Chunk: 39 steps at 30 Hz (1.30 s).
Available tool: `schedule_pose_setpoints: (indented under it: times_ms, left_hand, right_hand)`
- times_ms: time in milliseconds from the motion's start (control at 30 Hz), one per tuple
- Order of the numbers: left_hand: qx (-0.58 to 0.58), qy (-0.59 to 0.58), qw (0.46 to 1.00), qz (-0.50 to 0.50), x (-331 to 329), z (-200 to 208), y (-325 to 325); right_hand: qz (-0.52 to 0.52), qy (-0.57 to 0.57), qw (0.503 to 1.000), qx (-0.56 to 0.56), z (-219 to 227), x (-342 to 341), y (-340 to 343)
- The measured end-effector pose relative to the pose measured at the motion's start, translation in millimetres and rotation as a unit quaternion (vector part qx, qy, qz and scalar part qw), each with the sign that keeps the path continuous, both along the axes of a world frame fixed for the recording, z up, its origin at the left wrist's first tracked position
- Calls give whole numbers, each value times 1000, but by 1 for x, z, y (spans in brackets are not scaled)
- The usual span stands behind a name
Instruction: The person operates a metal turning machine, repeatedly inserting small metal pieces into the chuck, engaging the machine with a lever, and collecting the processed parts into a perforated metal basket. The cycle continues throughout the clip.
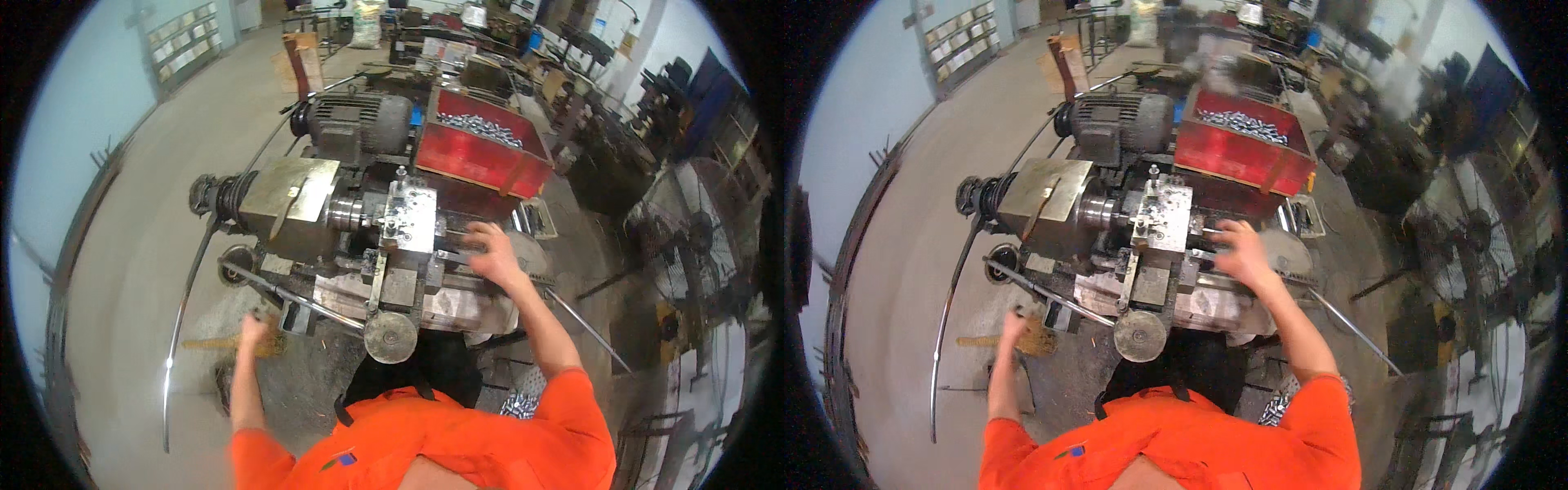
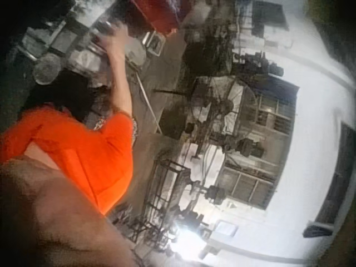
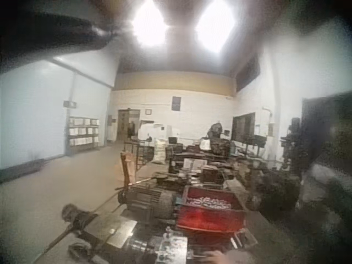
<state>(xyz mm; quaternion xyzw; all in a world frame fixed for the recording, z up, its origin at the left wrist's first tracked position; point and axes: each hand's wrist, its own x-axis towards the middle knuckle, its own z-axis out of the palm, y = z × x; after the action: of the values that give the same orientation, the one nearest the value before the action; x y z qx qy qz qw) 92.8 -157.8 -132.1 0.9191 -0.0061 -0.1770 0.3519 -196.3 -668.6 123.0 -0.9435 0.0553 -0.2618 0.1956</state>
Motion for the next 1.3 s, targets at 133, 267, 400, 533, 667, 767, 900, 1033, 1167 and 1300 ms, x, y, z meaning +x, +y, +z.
schedule_pose_setpoints:
  times_ms: [133,267,400,533,667,767,900,1033,1167,1300]
  left_hand:
    - [283,-134,916,-252,-35,-9,-70]
    - [434,-165,794,-393,6,8,-76]
    - [390,-206,830,-342,16,3,-52]
    - [187,-168,937,-241,4,53,-50]
    - [-192,-60,979,-24,12,87,-44]
    - [-259,-24,964,61,-1,119,-71]
    - [-340,0,934,105,-12,96,-111]
    - [-320,6,945,67,-8,100,-110]
    - [-303,-11,947,105,-2,93,-108]
    - [-335,-24,938,89,-10,99,-114]
  right_hand:
    - [-136,80,985,68,-20,-107,-38]
    - [-282,144,946,69,-50,-196,-69]
    - [-425,176,888,-22,-97,-270,-113]
    - [-556,329,763,-35,-143,-390,-150]
    - [-595,345,724,-52,-162,-390,-126]
    - [-567,309,763,-22,-159,-389,-66]
    - [-530,264,804,50,-155,-366,36]
    - [-457,132,811,341,-167,-338,95]
    - [-452,78,816,351,-182,-325,112]
    - [-449,86,764,455,-147,-306,122]
